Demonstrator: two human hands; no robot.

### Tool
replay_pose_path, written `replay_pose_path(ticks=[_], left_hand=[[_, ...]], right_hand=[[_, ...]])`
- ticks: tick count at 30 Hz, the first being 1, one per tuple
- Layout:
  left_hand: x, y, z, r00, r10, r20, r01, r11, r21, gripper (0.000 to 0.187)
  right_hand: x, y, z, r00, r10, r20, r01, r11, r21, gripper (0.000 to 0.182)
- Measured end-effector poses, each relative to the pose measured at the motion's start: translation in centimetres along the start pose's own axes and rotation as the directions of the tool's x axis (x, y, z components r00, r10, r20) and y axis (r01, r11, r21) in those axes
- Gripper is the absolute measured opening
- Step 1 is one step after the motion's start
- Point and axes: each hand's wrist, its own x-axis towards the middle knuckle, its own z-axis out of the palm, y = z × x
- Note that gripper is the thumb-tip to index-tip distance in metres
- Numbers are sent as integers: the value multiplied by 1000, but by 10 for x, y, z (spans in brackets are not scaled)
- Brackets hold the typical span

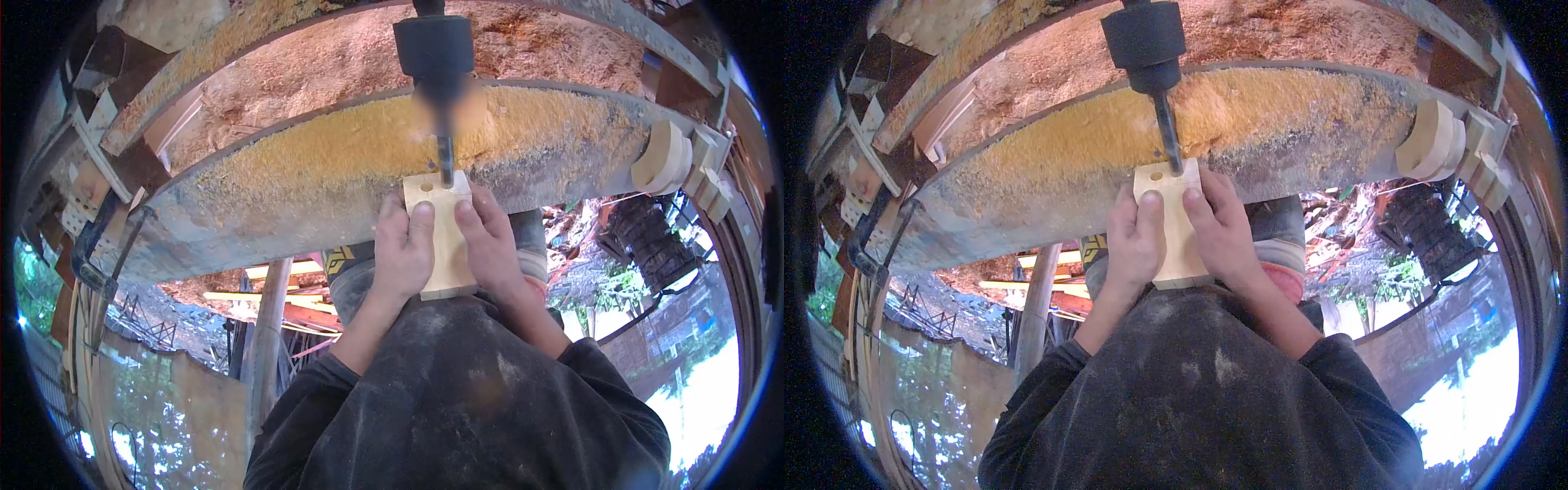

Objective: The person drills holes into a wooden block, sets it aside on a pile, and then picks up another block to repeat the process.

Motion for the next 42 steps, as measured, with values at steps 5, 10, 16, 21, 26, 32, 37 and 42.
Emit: replay_pose_path(ticks=[5, 10, 16, 21, 26, 32, 37, 42], left_hand=[[1, -8, 2, 999, 29, -27, -30, 999, -31, 29], [3, -6, 1, 999, 46, -9, -46, 999, -12, 27], [7, 0, -2, 996, 92, 0, -92, 995, 46, 28], [9, 3, 0, 999, 31, -8, -31, 1000, -1, 27], [13, 9, -2, 998, 66, 5, -66, 998, 22, 27], [17, 7, -3, 997, 71, -14, -70, 996, 53, 27], [17, 7, 5, 995, 43, -91, -48, 997, -53, 27], [17, 11, 1, 997, 25, -76, -21, 999, 49, 28]], right_hand=[[4, 1, -4, 993, -112, 29, 114, 989, -98, 38], [5, -2, -3, 991, -129, 26, 131, 985, -112, 37], [6, -5, -3, 995, -93, 45, 96, 992, -80, 38], [10, -13, -1, 994, -104, 45, 107, 992, -66, 38], [10, -21, 0, 990, -130, 54, 136, 982, -132, 38], [15, -29, -1, 989, -129, 74, 141, 973, -185, 35], [17, -27, 1, 995, -88, 35, 91, 992, -89, 32], [19, -18, -1, 998, -67, 17, 68, 995, -67, 29]])
